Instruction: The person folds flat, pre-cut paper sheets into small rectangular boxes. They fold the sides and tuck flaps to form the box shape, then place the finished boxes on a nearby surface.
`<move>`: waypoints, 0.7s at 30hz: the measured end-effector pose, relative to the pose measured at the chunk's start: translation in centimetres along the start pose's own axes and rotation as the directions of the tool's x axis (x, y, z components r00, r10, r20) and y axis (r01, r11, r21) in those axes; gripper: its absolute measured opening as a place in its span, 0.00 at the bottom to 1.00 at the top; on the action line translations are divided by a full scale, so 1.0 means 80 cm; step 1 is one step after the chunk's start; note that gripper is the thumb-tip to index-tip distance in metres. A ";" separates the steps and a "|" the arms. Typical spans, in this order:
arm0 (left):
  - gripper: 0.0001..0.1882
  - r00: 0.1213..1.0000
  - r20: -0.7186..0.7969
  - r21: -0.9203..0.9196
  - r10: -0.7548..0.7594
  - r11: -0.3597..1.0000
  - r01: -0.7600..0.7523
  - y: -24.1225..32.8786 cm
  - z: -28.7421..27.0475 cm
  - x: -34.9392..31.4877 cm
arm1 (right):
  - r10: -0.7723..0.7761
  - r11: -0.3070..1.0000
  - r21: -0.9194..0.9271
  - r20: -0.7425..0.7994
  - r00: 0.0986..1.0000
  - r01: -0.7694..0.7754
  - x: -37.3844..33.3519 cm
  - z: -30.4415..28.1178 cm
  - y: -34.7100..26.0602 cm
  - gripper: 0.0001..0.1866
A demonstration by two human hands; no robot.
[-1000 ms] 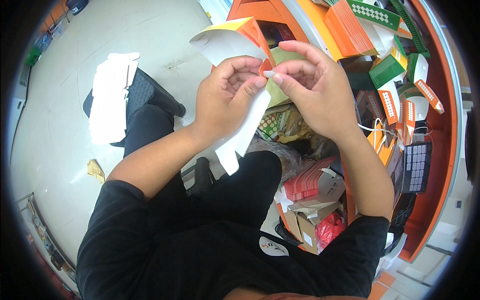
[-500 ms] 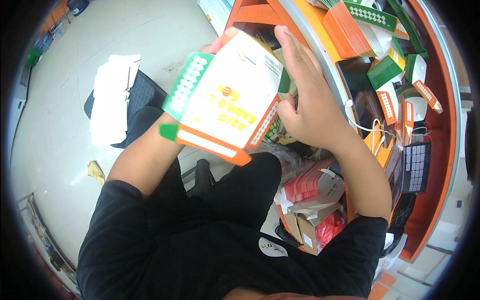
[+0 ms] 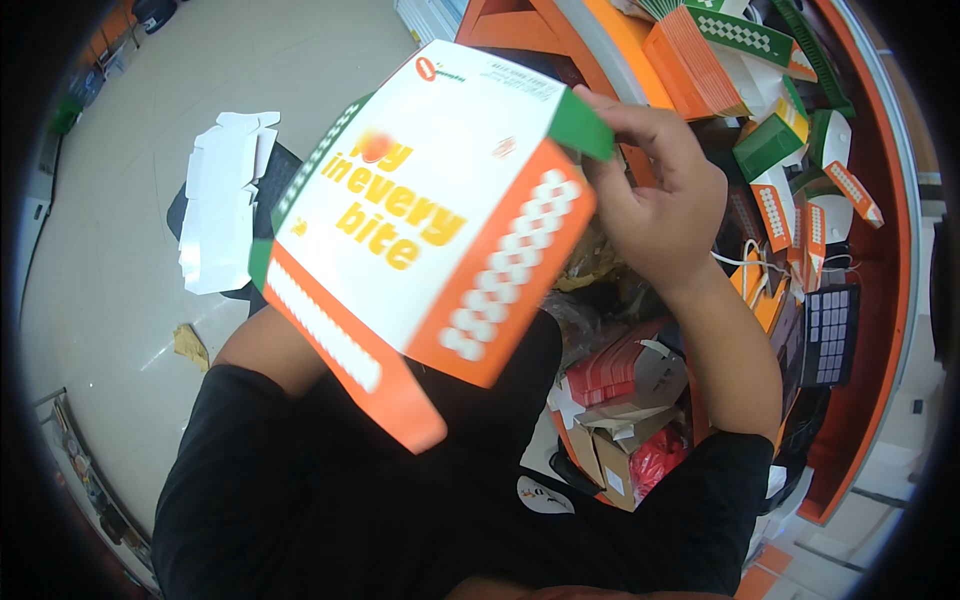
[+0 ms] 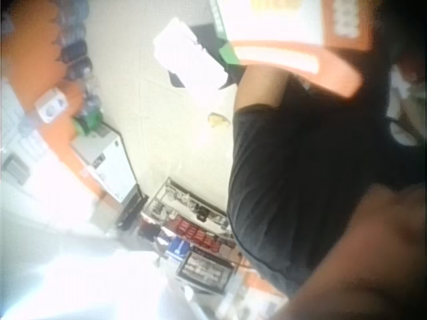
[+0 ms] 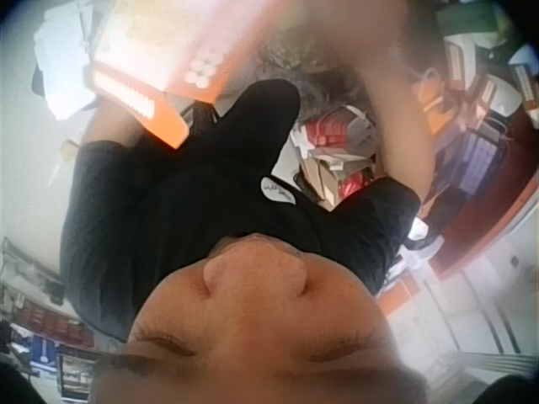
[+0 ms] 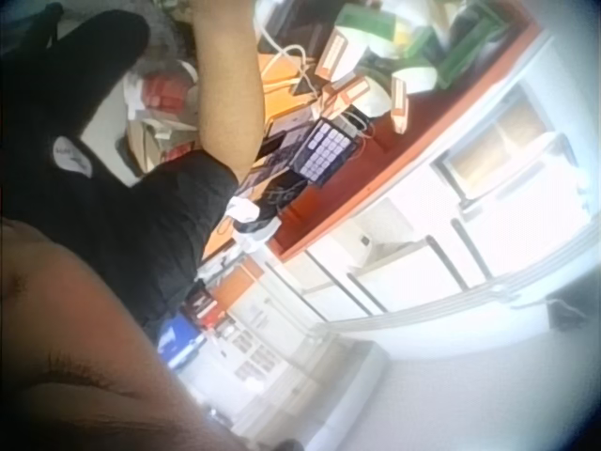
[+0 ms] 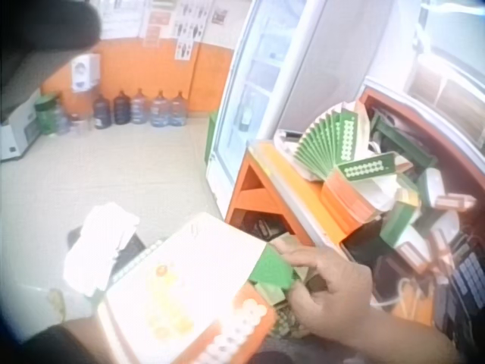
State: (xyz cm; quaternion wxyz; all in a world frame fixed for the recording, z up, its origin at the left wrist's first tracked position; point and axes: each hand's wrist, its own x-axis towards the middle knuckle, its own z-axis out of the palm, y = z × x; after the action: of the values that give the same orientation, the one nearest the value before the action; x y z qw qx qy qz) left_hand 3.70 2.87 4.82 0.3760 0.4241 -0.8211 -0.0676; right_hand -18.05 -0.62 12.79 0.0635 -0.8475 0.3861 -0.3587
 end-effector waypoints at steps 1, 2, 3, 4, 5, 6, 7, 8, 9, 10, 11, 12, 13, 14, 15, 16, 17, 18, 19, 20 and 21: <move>0.39 1.000 0.014 0.002 -0.007 1.000 0.007 0.000 0.001 0.001 | -0.034 0.999 -0.029 0.027 0.999 0.035 -0.003 0.000 0.000 0.12; 0.39 1.000 0.030 0.010 -0.008 1.000 0.008 0.000 0.000 0.001 | -0.071 0.996 -0.049 0.051 0.996 0.074 -0.005 0.002 -0.002 0.11; 0.39 0.999 0.044 0.020 -0.012 1.000 0.011 -0.001 0.002 -0.001 | -0.107 0.991 -0.068 0.077 0.991 0.112 -0.007 0.004 -0.003 0.09; 0.39 0.997 0.070 -0.189 -0.024 0.981 0.037 -0.001 0.001 -0.001 | -0.146 0.983 -0.096 0.097 0.984 0.155 -0.007 0.006 -0.005 0.10; 0.34 0.994 0.102 -0.452 -0.046 0.887 0.088 -0.002 0.004 -0.002 | -0.181 0.972 -0.126 0.121 0.976 0.196 -0.007 0.007 -0.008 0.11; 0.31 0.982 0.097 -0.577 -0.161 0.795 0.187 0.002 0.006 0.000 | -0.214 0.959 -0.155 0.147 0.966 0.237 -0.008 0.007 -0.009 0.11; 0.29 0.956 0.111 -0.688 -0.272 0.673 0.271 0.008 0.009 0.005 | -0.223 0.956 -0.158 0.154 0.963 0.247 -0.010 0.006 -0.008 0.12; 0.26 0.915 0.139 -0.773 -0.379 0.536 0.339 0.011 0.007 0.009 | -0.238 0.953 -0.152 0.153 0.959 0.261 -0.009 0.007 -0.006 0.12; 0.24 0.897 0.159 -0.848 -0.412 0.408 0.337 0.004 0.023 0.002 | -0.256 0.949 -0.145 0.156 0.954 0.279 -0.007 0.008 -0.006 0.12; 0.21 0.878 0.178 -0.907 -0.444 0.273 0.322 -0.003 0.040 -0.005 | -0.245 0.954 -0.143 0.137 0.960 0.263 -0.005 0.009 -0.006 0.12; 0.21 0.890 0.129 -0.915 -0.437 0.292 0.277 -0.005 0.046 -0.003 | -0.226 0.959 -0.147 0.121 0.966 0.243 -0.005 0.009 -0.004 0.11; 0.20 0.877 0.135 -0.933 -0.462 0.238 0.269 -0.004 0.050 -0.002 | -0.209 0.963 -0.150 0.105 0.972 0.223 -0.005 0.010 -0.003 0.11; 0.20 0.862 0.139 -0.949 -0.487 0.184 0.257 -0.003 0.054 -0.001 | -0.144 0.980 -0.128 0.084 0.986 0.154 -0.007 0.010 -0.001 0.10; 0.20 0.847 0.144 -0.961 -0.511 0.131 0.243 -0.002 0.058 -0.001 | -0.078 0.991 -0.101 0.065 0.995 0.084 -0.010 0.011 0.000 0.10; 0.21 0.824 0.194 -0.959 -0.532 0.074 0.273 -0.003 0.054 0.000 | -0.011 0.997 -0.072 0.047 0.999 0.014 -0.012 0.012 0.000 0.11; 0.24 0.799 0.243 -0.953 -0.551 0.016 0.301 -0.004 0.052 0.001 | 0.080 0.997 -0.025 0.061 0.995 -0.079 -0.011 0.011 -0.003 0.10; 0.20 0.817 0.134 -0.971 -0.561 0.090 0.221 -0.006 0.057 0.002 | 0.171 0.985 0.021 0.080 0.982 -0.173 -0.007 0.009 -0.008 0.11; 0.18 0.825 0.097 -0.960 -0.557 0.167 0.226 -0.007 0.057 0.003 | 0.259 0.962 0.066 0.103 0.960 -0.266 -0.003 0.006 -0.011 0.11; 0.17 0.832 0.061 -0.942 -0.551 0.243 0.230 -0.009 0.057 0.004 | 0.341 0.925 0.118 0.161 0.926 -0.361 0.001 0.005 -0.013 0.11; 0.15 0.842 0.027 -0.920 -0.539 0.316 0.232 -0.010 0.057 0.005 | 0.417 0.876 0.161 0.221 0.882 -0.454 0.004 0.002 -0.015 0.12; 0.13 0.837 0.062 -0.901 -0.544 0.330 0.282 -0.015 0.058 0.005 | 0.483 0.815 0.199 0.283 0.828 -0.544 0.006 0.001 -0.016 0.12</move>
State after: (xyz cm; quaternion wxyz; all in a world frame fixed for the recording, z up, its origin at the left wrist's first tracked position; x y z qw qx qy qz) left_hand 1.17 0.89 1.23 0.6093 0.3654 -0.4705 -0.5233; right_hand -17.02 -0.09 13.45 0.3157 -0.7282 0.5394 -0.2814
